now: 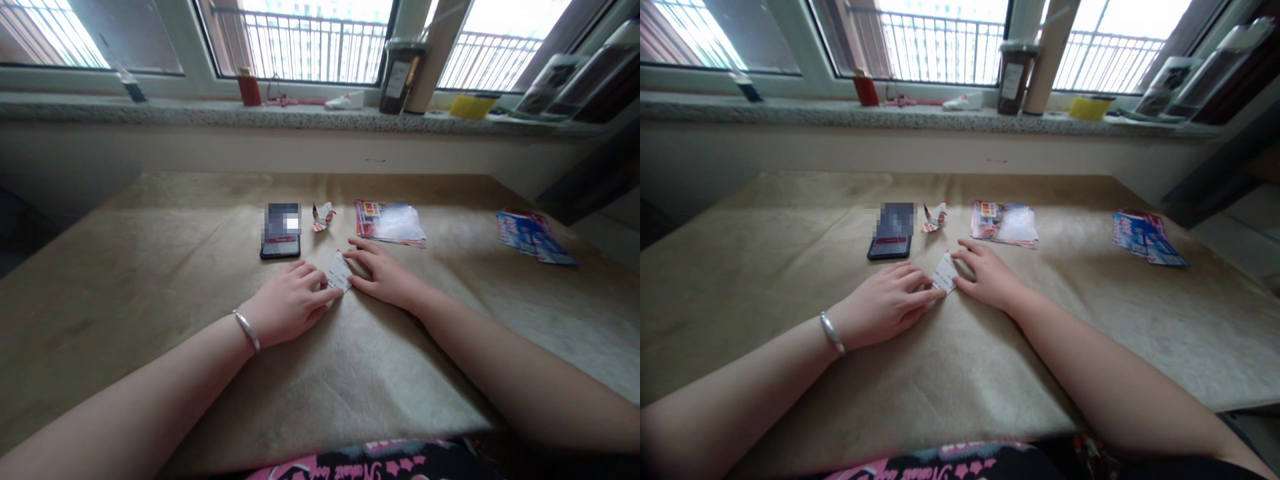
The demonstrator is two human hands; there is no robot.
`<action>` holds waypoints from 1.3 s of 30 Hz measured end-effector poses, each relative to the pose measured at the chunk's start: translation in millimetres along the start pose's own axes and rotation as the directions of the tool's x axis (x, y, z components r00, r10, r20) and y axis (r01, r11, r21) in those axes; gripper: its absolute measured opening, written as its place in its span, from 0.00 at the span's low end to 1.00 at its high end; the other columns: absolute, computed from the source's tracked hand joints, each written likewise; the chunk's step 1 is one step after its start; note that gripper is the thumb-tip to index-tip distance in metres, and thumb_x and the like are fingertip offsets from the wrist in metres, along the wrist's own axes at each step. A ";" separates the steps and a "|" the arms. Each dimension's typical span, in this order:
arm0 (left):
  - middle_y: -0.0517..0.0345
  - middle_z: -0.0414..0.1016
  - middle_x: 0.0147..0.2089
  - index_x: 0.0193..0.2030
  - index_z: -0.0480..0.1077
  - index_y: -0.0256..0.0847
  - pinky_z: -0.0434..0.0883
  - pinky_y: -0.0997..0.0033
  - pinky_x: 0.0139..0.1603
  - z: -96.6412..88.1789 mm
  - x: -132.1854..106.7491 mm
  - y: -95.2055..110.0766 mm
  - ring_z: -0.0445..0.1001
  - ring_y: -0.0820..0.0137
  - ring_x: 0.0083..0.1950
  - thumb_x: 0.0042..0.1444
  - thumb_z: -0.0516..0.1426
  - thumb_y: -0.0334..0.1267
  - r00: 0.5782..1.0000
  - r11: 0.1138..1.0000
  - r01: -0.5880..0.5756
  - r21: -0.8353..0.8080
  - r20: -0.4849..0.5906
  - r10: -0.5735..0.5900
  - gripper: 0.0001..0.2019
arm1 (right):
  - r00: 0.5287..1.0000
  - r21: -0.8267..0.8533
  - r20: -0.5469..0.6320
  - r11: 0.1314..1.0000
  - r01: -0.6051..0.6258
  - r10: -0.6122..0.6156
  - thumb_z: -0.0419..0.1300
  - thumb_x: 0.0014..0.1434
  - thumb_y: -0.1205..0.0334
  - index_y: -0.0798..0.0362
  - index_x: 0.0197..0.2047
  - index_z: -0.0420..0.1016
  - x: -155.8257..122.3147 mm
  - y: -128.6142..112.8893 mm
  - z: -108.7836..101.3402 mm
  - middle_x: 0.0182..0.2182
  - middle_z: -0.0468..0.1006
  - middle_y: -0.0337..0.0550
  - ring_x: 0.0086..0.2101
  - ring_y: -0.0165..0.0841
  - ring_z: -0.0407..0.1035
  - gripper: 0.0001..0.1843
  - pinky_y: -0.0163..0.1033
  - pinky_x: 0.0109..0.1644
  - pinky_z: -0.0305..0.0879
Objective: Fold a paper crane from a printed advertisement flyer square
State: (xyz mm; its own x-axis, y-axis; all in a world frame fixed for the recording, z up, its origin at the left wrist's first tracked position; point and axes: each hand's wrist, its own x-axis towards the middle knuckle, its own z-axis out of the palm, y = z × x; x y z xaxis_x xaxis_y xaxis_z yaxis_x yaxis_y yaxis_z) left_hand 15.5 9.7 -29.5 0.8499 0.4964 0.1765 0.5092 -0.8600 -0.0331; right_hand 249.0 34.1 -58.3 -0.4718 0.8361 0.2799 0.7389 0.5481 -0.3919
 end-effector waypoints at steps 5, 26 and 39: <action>0.52 0.66 0.43 0.56 0.66 0.51 0.67 0.59 0.50 0.3 -1.8 1.0 0.65 0.64 0.45 0.61 0.50 0.36 1.000 1.000 -0.004 -0.009 0.008 0.004 0.17 | 1.000 0.026 0.002 1.000 0.006 -0.006 0.60 0.53 0.58 0.55 0.55 0.69 1.3 2.9 1.7 0.59 0.62 0.55 0.58 0.43 0.58 0.25 0.52 0.62 0.55; 0.50 0.67 0.49 0.57 0.64 0.47 0.68 0.58 0.52 6.1 -1.0 0.3 0.66 0.62 0.52 0.61 0.49 0.36 1.000 0.999 -0.025 -0.028 -0.019 0.025 0.17 | 0.996 0.111 -0.083 0.993 0.049 -0.040 0.62 0.53 0.61 0.52 0.51 0.70 2.8 2.5 4.6 0.55 0.69 0.51 0.55 0.40 0.62 0.22 0.50 0.61 0.57; 0.49 0.67 0.54 0.57 0.64 0.46 0.66 0.54 0.57 6.8 -1.6 0.3 0.63 0.58 0.59 0.61 0.51 0.40 0.999 0.999 0.028 -0.037 -0.031 -0.029 0.18 | 0.984 0.182 -0.123 0.972 0.150 -0.128 0.59 0.54 0.66 0.51 0.37 0.73 4.6 2.9 3.3 0.42 0.76 0.45 0.47 0.36 0.67 0.05 0.46 0.55 0.62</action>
State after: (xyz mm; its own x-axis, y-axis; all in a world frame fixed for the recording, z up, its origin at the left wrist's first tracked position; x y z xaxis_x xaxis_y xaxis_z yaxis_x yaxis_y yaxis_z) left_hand 15.2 9.5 -36.5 0.8302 0.5173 0.2078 0.5274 -0.8496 0.0078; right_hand 247.4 39.6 -61.0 -0.4999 0.7497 0.4337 0.5598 0.6618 -0.4987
